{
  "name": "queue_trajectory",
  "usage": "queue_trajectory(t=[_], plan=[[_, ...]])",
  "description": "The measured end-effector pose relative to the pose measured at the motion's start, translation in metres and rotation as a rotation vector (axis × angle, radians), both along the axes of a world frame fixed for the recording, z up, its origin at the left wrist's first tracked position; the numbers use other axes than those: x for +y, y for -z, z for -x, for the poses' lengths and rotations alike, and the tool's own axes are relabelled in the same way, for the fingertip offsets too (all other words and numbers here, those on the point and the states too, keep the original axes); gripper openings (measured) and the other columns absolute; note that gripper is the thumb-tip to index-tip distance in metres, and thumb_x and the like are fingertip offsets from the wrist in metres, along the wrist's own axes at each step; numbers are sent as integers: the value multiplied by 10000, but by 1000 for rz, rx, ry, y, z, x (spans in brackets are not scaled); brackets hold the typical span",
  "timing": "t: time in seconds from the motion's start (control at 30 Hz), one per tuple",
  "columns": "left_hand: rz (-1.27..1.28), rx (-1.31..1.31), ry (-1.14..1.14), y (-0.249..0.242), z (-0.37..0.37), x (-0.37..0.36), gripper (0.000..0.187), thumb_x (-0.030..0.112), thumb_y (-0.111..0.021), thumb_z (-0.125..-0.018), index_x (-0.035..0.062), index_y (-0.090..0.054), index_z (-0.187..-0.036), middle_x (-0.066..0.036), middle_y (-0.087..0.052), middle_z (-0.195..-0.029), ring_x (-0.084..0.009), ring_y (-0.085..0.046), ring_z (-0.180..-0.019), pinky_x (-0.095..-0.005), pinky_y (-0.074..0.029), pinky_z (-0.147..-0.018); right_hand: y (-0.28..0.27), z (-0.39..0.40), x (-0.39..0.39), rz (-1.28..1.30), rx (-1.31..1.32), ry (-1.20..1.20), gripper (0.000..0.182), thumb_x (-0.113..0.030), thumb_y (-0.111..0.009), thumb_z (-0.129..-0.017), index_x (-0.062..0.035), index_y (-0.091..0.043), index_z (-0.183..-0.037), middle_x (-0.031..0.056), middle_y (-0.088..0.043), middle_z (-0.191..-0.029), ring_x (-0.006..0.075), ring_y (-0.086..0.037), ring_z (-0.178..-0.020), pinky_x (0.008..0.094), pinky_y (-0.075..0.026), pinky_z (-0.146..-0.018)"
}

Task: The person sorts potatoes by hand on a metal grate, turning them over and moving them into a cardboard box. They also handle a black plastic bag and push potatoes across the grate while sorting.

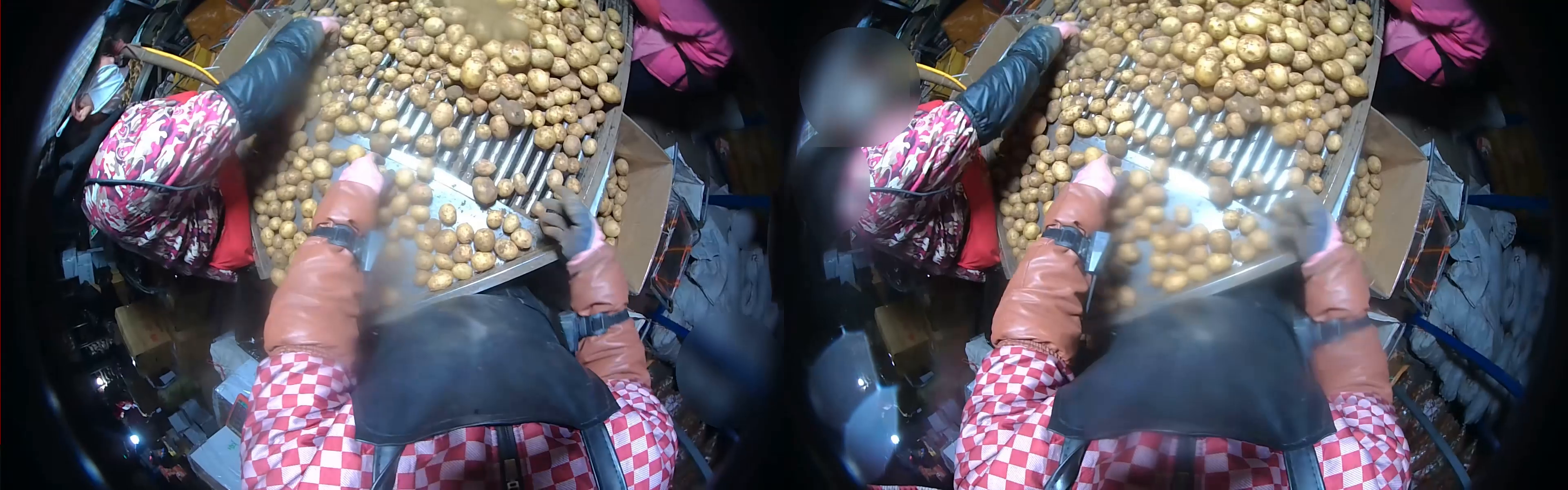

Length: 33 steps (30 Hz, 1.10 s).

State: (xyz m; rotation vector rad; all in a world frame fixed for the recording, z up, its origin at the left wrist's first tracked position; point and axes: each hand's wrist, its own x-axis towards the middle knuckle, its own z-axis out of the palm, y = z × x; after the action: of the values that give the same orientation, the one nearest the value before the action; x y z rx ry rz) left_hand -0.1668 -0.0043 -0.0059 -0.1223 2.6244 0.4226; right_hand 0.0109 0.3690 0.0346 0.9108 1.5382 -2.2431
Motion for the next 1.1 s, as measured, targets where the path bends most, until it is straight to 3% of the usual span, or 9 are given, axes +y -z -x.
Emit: queue_trajectory(t=[0.1,0.23,0.33,0.43,0.5,0.6,0.77,0.9,1.1], plan=[[-101,17,-162,-29,-16,13,517,394,-717,-812,138,-644,-1255,-178,-676,-1206,-330,-640,-1140,-405,-492,-993,35,27,-30,-401,98,-414,437,-216,-633,-959,-119,-534,-1372,97,-649,-1093,121,-626,-828,230,-505,-631],[-400,-85,-283,-45,-58,48,480,374,-661,-853,124,-635,-1262,-159,-719,-1045,-236,-699,-957,-367,-547,-857,48,60,-78,-1091,365,-929,466,-96,-650,-885,-181,-563,-1335,136,-479,-1431,354,-442,-1328,390,-375,-1129],[-666,-245,-381,-21,-75,53,460,330,-661,-858,92,-621,-1250,-146,-707,-998,-212,-691,-902,-352,-559,-798,52,76,-100,-1415,286,-1167,542,-65,-692,-835,-194,-561,-1344,144,-459,-1440,330,-490,-1292,372,-448,-1077],[-662,-96,-175,-6,-89,49,446,273,-682,-846,61,-606,-1231,-143,-685,-993,-221,-680,-898,-349,-562,-792,112,75,-75,-1011,418,-735,481,-33,-649,-866,-172,-577,-1321,137,-541,-1331,273,-592,-1145,316,-510,-975],[-658,67,30,7,-95,55,439,235,-697,-838,39,-596,-1218,-140,-671,-989,-228,-673,-896,-346,-564,-788,60,72,-72,-280,185,-459,394,-62,-525,-954,-105,-542,-1345,78,-617,-1133,198,-622,-948,309,-540,-853],[-700,285,232,18,-98,82,432,178,-718,-826,8,-580,-1199,-137,-650,-983,-237,-663,-892,-343,-567,-783,51,57,-65,429,7,-97,430,-257,-533,-991,-99,-499,-1389,62,-606,-1161,217,-608,-1021,437,-527,-921],[-762,414,108,-67,-93,121,490,118,-749,-770,-36,-578,-1202,-182,-675,-1018,-309,-686,-875,-390,-573,-730,75,41,-54,169,242,-313,499,-424,-511,-1002,-154,-487,-1421,155,-507,-1420,370,-486,-1297,537,-525,-950],[-515,174,375,-31,-95,100,354,177,-674,-835,18,-604,-1144,-153,-673,-921,-317,-670,-753,-411,-546,-632,68,30,-33,662,143,-26,451,-296,-499,-1021,-140,-463,-1443,169,-479,-1443,379,-510,-1266,458,-599,-838],[-265,371,934,-16,-125,91,437,311,-675,-800,127,-618,-1192,-150,-538,-1302,-348,-449,-1277,-559,-292,-1092,1,21,-33,716,-24,221,514,-97,-570,-957,-95,-450,-1457,168,-559,-1349,235,-649,-974,229,-579,-585]])
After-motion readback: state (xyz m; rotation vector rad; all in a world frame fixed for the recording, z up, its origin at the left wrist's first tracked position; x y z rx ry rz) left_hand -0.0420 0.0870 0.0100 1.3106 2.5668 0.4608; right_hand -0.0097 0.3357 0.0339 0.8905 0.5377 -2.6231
